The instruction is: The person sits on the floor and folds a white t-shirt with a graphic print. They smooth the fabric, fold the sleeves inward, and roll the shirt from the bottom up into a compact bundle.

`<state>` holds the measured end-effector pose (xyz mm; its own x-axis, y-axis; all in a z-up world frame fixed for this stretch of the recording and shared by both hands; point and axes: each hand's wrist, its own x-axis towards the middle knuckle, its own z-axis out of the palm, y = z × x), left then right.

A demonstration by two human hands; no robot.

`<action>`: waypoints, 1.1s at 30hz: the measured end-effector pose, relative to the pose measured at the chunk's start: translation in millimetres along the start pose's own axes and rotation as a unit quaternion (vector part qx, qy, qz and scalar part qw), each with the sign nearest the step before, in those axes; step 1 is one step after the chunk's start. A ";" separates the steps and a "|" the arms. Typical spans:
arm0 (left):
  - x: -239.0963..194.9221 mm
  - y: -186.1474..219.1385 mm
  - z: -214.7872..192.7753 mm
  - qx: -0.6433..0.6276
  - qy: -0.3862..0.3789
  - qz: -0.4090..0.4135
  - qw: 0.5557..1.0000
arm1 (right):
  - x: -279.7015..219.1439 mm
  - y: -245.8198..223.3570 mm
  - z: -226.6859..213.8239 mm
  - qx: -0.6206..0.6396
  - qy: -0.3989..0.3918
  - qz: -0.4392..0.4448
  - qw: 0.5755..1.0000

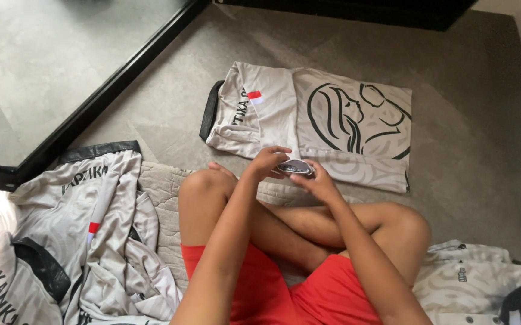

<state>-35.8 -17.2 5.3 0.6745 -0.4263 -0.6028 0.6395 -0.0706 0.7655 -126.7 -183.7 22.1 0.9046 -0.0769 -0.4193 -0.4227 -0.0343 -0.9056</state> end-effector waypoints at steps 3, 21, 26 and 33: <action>-1.6 0.3 0.5 0.017 0.020 -0.003 1.000 | -24.1 -28.8 6.2 -0.376 0.074 -0.018 0.923; -20.9 17.7 10.0 0.113 0.042 -0.010 0.993 | 5.3 1.0 -0.6 -0.477 0.202 -0.287 0.806; -26.3 28.9 20.6 0.427 0.089 0.151 0.887 | 4.4 -13.0 -17.3 -0.267 0.158 -0.097 0.946; -10.7 40.6 39.5 0.405 0.017 0.181 0.896 | 16.7 -34.5 -33.4 -0.244 0.114 -0.114 0.956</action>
<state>-31.5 -51.2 51.7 0.8036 -0.5265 -0.2776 -0.0915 -0.5702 0.8164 -98.9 -217.1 48.4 0.9645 -0.2244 -0.1389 -0.2408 -0.5329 -0.8112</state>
